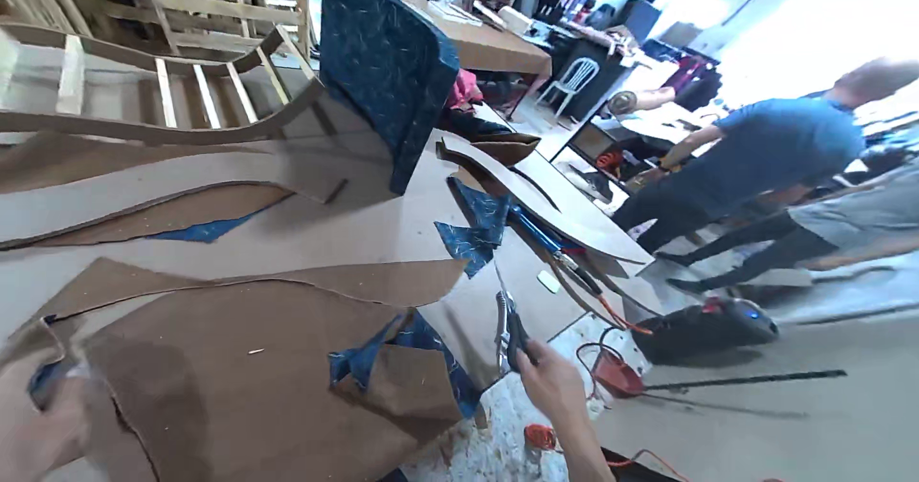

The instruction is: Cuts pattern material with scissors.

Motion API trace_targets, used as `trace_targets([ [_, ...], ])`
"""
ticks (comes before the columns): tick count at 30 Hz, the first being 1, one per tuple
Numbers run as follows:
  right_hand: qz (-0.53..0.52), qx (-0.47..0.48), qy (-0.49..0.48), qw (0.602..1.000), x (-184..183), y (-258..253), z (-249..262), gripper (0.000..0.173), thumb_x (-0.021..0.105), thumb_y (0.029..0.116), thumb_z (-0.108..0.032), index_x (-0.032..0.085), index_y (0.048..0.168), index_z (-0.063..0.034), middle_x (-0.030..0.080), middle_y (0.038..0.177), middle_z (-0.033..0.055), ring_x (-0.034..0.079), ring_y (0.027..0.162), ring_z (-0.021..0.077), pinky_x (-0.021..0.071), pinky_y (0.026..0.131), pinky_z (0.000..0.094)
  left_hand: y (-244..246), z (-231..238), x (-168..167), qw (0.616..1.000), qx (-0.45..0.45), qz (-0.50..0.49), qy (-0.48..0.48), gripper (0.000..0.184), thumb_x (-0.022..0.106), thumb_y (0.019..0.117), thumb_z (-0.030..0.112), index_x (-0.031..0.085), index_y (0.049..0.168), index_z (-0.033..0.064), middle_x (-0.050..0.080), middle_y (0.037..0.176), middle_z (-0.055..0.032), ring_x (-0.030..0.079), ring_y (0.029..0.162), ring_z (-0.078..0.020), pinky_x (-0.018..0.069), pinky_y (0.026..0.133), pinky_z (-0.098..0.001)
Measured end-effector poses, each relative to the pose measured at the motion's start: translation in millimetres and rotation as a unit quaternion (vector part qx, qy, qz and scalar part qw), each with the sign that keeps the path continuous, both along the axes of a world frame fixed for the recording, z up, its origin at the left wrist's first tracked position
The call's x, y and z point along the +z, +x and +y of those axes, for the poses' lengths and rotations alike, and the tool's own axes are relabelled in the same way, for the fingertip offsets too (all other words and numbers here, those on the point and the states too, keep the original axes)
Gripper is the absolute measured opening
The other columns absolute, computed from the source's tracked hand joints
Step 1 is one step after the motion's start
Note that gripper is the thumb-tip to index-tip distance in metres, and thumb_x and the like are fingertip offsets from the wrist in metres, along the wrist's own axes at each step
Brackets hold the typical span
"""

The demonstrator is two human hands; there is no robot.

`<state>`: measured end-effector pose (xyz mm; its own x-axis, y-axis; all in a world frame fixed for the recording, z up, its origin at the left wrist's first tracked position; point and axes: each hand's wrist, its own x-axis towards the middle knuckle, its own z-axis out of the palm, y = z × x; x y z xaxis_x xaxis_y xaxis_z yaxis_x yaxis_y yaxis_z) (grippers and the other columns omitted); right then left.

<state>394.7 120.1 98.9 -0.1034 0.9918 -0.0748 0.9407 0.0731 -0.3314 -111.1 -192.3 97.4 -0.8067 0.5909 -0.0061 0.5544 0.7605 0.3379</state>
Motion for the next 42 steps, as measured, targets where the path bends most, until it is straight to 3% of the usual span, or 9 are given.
trace_targets([
  [5, 0.062, 0.191, 0.062, 0.978, -5.3, -37.3, 23.1, 0.05, 0.063, 0.0959, -0.04, 0.067, 0.131, -0.0047, 0.06, 0.141, 0.0206, 0.063, 0.123, 0.0391, 0.0542, 0.096, 0.0595, 83.0, 8.2, -38.2, 0.995, 0.057, -0.001, -0.077, 0.081, 0.046, 0.0966, 0.066, 0.055, 0.144, 0.0021, 0.046, 0.154, -0.0269, 0.037, 0.147, -0.0475, 0.0133, 0.119, -0.0739],
  [8, 0.051, 0.305, -0.142, 0.94, -5.6, -71.5, -46.6, 0.08, 0.076, 0.0805, -0.063, 0.061, 0.141, -0.0126, 0.064, 0.133, 0.0172, 0.064, 0.118, 0.036, 0.0549, 0.093, 0.0588, 120.1, 39.5, -54.1, 0.99, 0.135, -0.004, -0.035, 0.067, 0.066, 0.0918, 0.049, 0.059, 0.137, -0.0003, 0.042, 0.155, -0.0292, 0.035, 0.148, -0.0476, 0.0148, 0.12, -0.0726],
  [11, 0.193, 0.266, -0.158, 0.931, -33.5, -58.8, -34.5, 0.028, 0.077, 0.0872, -0.025, 0.073, 0.11, -0.0085, 0.075, 0.094, 0.0078, 0.073, 0.086, 0.0232, 0.0606, 0.078, 0.0505, 130.1, 64.7, -52.5, 0.987, 0.157, -0.013, 0.025, 0.028, 0.07, 0.0918, 0.016, 0.069, 0.114, -0.0001, 0.058, 0.135, -0.0291, 0.053, 0.13, -0.0472, 0.0413, 0.109, -0.0637],
  [14, 0.32, 0.124, -0.106, 0.933, -22.7, -22.6, 37.0, 0.02, 0.072, 0.0902, -0.016, 0.072, 0.106, -0.0037, 0.074, 0.09, 0.0065, 0.072, 0.083, 0.0184, 0.0611, 0.076, 0.0457, 129.7, 73.1, -41.8, 0.978, 0.198, -0.05, 0.044, 0.033, 0.068, 0.0914, 0.007, 0.063, 0.124, -0.0001, 0.061, 0.128, -0.0275, 0.061, 0.118, -0.0459, 0.0489, 0.098, -0.0633],
  [21, 0.328, -0.037, -0.149, 0.932, -56.5, 22.5, 104.9, 0.027, 0.077, 0.0891, -0.017, 0.068, 0.108, -0.0006, 0.071, 0.095, 0.0134, 0.069, 0.086, 0.0235, 0.0574, 0.077, 0.0472, 112.5, 59.5, -42.6, 0.911, 0.3, -0.165, 0.232, 0.078, 0.076, 0.088, 0.008, 0.034, 0.154, 0.0052, 0.052, 0.143, -0.0291, 0.057, 0.127, -0.0428, 0.0496, 0.102, -0.0599],
  [25, 0.372, -0.088, -0.144, 0.913, -50.1, 21.7, 107.7, 0.027, 0.077, 0.0895, -0.015, 0.062, 0.103, 0.0014, 0.065, 0.086, 0.0132, 0.064, 0.07, 0.0218, 0.0547, 0.059, 0.0405, 95.6, 53.2, -41.0, 0.872, 0.335, -0.211, 0.288, 0.072, 0.072, 0.0892, -0.001, 0.039, 0.153, 0.007, 0.048, 0.151, -0.024, 0.054, 0.133, -0.0376, 0.0488, 0.104, -0.056],
  [31, 0.385, -0.053, -0.168, 0.906, -51.1, -16.8, 81.2, 0.083, 0.08, 0.0781, 0.001, 0.04, 0.151, -0.0052, 0.067, 0.109, 0.0215, 0.068, 0.085, 0.0289, 0.0585, 0.07, 0.0474, 55.2, 23.9, -46.2, 0.856, 0.36, -0.196, 0.315, 0.065, 0.074, 0.0865, -0.003, 0.048, 0.145, 0.004, 0.06, 0.136, -0.0246, 0.06, 0.125, -0.0372, 0.0507, 0.101, -0.0577],
  [36, 0.153, 0.076, -0.095, 0.981, -34.6, -12.8, 67.1, 0.064, 0.078, 0.0867, -0.044, 0.06, 0.138, -0.0114, 0.071, 0.101, 0.0186, 0.068, 0.085, 0.0351, 0.0531, 0.076, 0.0629, 21.8, -7.6, -45.6, 0.882, 0.303, -0.211, 0.293, 0.055, 0.074, 0.0907, 0.003, 0.052, 0.141, 0.0027, 0.063, 0.133, -0.0225, 0.062, 0.123, -0.035, 0.0507, 0.102, -0.0581],
  [42, 0.13, 0.101, 0.041, 0.985, -2.6, 8.5, 118.3, 0.03, 0.053, 0.1066, -0.026, 0.069, 0.125, -0.008, 0.073, 0.099, 0.0168, 0.071, 0.087, 0.0338, 0.0559, 0.08, 0.0602, 30.1, -43.2, -30.0, 0.957, 0.161, -0.157, 0.182, 0.049, 0.055, 0.106, 0.021, 0.044, 0.146, -0.006, 0.058, 0.132, -0.0341, 0.061, 0.118, -0.0451, 0.0488, 0.099, -0.0633],
])
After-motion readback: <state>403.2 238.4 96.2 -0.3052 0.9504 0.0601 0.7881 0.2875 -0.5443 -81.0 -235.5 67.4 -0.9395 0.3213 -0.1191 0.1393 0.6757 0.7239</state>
